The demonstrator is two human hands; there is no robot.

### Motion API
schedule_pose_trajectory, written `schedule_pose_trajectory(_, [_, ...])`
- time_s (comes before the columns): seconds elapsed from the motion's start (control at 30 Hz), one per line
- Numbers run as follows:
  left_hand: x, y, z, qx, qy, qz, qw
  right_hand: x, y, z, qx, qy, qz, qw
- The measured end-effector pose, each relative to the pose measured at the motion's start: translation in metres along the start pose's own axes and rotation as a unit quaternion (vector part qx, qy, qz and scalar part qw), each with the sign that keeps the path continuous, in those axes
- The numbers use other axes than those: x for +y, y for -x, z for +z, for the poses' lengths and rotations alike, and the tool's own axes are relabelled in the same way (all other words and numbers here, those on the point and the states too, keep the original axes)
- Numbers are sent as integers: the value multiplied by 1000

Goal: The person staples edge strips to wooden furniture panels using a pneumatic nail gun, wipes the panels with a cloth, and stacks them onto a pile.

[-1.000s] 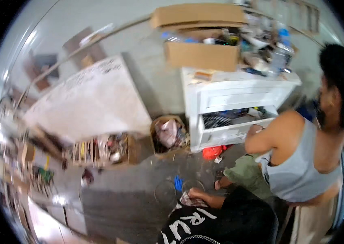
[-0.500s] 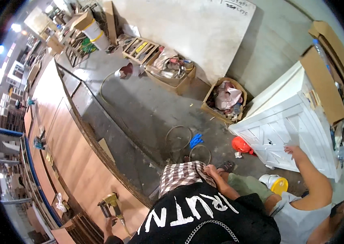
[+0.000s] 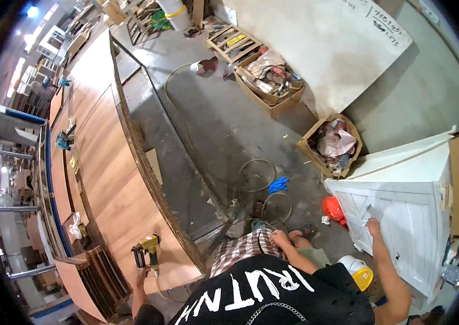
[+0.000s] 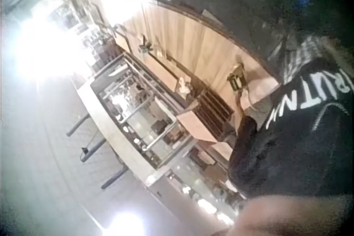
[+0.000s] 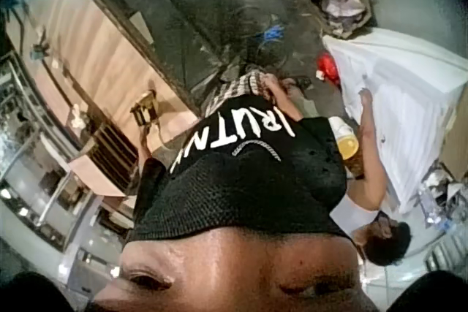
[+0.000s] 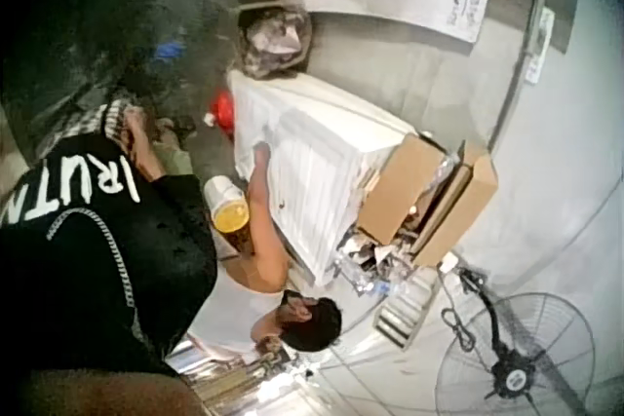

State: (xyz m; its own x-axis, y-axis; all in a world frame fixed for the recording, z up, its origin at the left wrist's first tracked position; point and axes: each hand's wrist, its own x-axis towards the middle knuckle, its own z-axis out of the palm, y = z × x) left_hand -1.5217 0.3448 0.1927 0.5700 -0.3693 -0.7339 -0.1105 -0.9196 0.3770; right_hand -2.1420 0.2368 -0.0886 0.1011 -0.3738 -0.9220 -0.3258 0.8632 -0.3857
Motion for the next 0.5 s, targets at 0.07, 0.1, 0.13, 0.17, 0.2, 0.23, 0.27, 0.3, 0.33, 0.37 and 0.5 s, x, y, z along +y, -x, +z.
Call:
schedule_pose_trajectory(0.07, [-5,-6,-1,6,-2,-2,1000,-27,20,10,30,48,-7,998])
schedule_pose_trajectory(0.1, [-7,-11,-1,17,-14,-8,1000,-31,17,15,28,46,-6,999])
schedule_pose_trajectory(0.13, [-3,-20,0,24,-31,-11,999,-29,9,21,35,129,-29,991])
schedule_pose_trajectory(0.17, [1,-28,0,40,-58,-16,997,-27,0,26,41,208,-53,976])
schedule_pose_trajectory(0.2, [-4,-34,4,40,-34,79,995,-23,-13,29,12,202,-48,978])
schedule_pose_trajectory(0.23, [-3,-43,-4,36,-35,-22,999,-24,-18,39,46,255,-58,964])
schedule_pose_trajectory(0.27, [-3,-44,7,43,-32,-37,998,-39,-11,36,19,231,-34,972])
schedule_pose_trajectory(0.3, [-7,-36,13,52,-32,-56,997,-49,-2,35,-34,216,-48,975])
schedule_pose_trajectory(0.33, [-22,-28,0,51,-36,16,998,-47,0,42,-9,201,-65,977])
schedule_pose_trajectory(0.37, [-41,-47,-30,86,-82,-49,992,-57,14,54,-24,177,-53,982])
schedule_pose_trajectory(0.5, [-26,-48,-11,16,-36,-39,998,-69,37,66,21,152,-23,988])
